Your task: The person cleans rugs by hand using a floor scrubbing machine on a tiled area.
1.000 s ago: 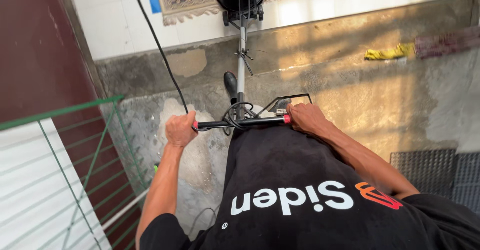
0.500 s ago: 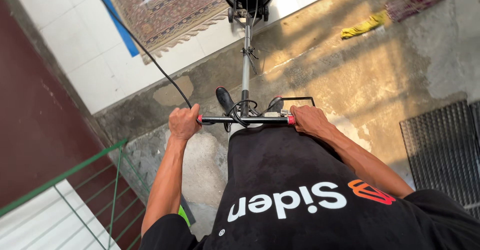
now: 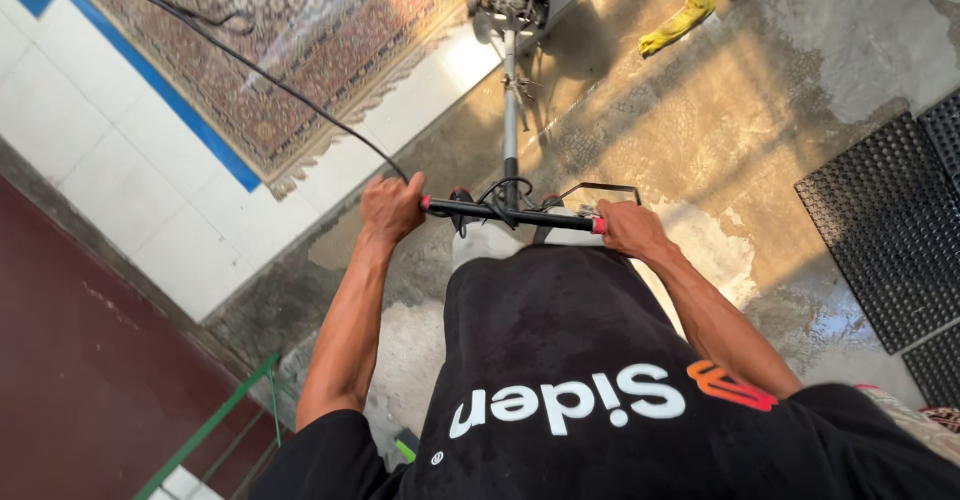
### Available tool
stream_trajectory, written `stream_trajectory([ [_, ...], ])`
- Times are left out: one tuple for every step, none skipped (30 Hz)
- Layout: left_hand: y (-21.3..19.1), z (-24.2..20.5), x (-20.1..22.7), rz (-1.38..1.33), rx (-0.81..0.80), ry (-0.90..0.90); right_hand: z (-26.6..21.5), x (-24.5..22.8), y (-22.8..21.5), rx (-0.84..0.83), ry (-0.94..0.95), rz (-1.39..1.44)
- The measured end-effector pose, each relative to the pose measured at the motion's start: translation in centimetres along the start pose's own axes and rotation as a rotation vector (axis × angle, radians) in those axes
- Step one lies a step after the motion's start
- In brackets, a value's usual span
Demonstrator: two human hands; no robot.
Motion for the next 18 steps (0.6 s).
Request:
stream_trajectory([
  [0.2, 1.3, -0.7, -0.003, 0.005, 0.023, 0.8, 0.2, -0.4, 0.004, 0.007, 0.002],
  [0.5, 2.8, -1.6, -0.005, 0.009, 0.046, 1.9, 0.4, -1.0, 0.004, 0.050, -0.050],
  [1.0, 4.1, -2.2, -0.012, -0.052, 0.052, 2.3, 0.7, -1.2, -0.012, 0.093, -0.107],
  [1.4, 5.4, -2.8, -0.019, -0.113, 0.058, 2.3, 0.9, -1.4, -0.023, 0.099, -0.109],
  [1.7, 6.6, -3.1, -0.022, -0.112, 0.049, 3.0, 1.3, -2.1, -0.029, 0.140, -0.079],
  [2.1, 7.7, -3.1, -0.060, -0.125, 0.047, 3.5, 1.7, -2.5, -0.035, 0.181, -0.050],
  [2.4, 9.3, -3.7, -0.090, -0.129, 0.041, 4.4, 1.9, -2.8, -0.031, 0.168, -0.059],
  [2.7, 11.0, -4.4, -0.085, -0.121, 0.028, 5.2, 2.3, -3.0, 0.005, 0.137, -0.057],
  [3.2, 12.2, -4.2, -0.055, -0.085, 0.067, 5.5, 3.1, -2.9, 0.028, 0.105, -0.063],
  [3.5, 13.0, -3.8, -0.025, -0.049, 0.106, 5.9, 4.2, -2.9, 0.020, 0.092, -0.079],
  [3.7, 14.3, -3.6, -0.022, -0.041, 0.083, 7.0, 5.4, -3.2, 0.046, 0.096, -0.032],
  [4.0, 15.8, -3.0, -0.049, -0.062, 0.066, 8.3, 6.6, -3.7, 0.071, 0.100, 0.016],
  [4.1, 17.1, -2.2, -0.083, -0.090, 0.053, 9.4, 7.9, -4.2, 0.062, 0.087, 0.002],
  [4.2, 18.6, -2.0, -0.088, -0.089, 0.032, 10.9, 9.3, -5.0, 0.070, 0.070, -0.057],
  [4.5, 19.8, -1.5, -0.089, -0.087, 0.026, 11.4, 10.6, -5.2, 0.068, 0.057, -0.115],
  [4.8, 20.6, -0.8, -0.090, -0.084, 0.019, 11.6, 12.0, -5.4, 0.049, 0.048, -0.127],
  [5.0, 21.5, -0.2, -0.093, -0.084, 0.000, 12.3, 13.2, -6.2, 0.046, 0.050, -0.103],
  [5.3, 22.2, 0.3, -0.108, -0.094, -0.018, 13.0, 14.3, -6.9, 0.042, 0.053, -0.080],
])
Point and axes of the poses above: each hand's wrist, its own z-axis towards the middle knuckle, its own y-axis out of the palm, x = y × z, the point moved 1 cm from there along z, towards the middle knuckle, and after that the axes turned 13 degrees about y, right-handed, at the moved point
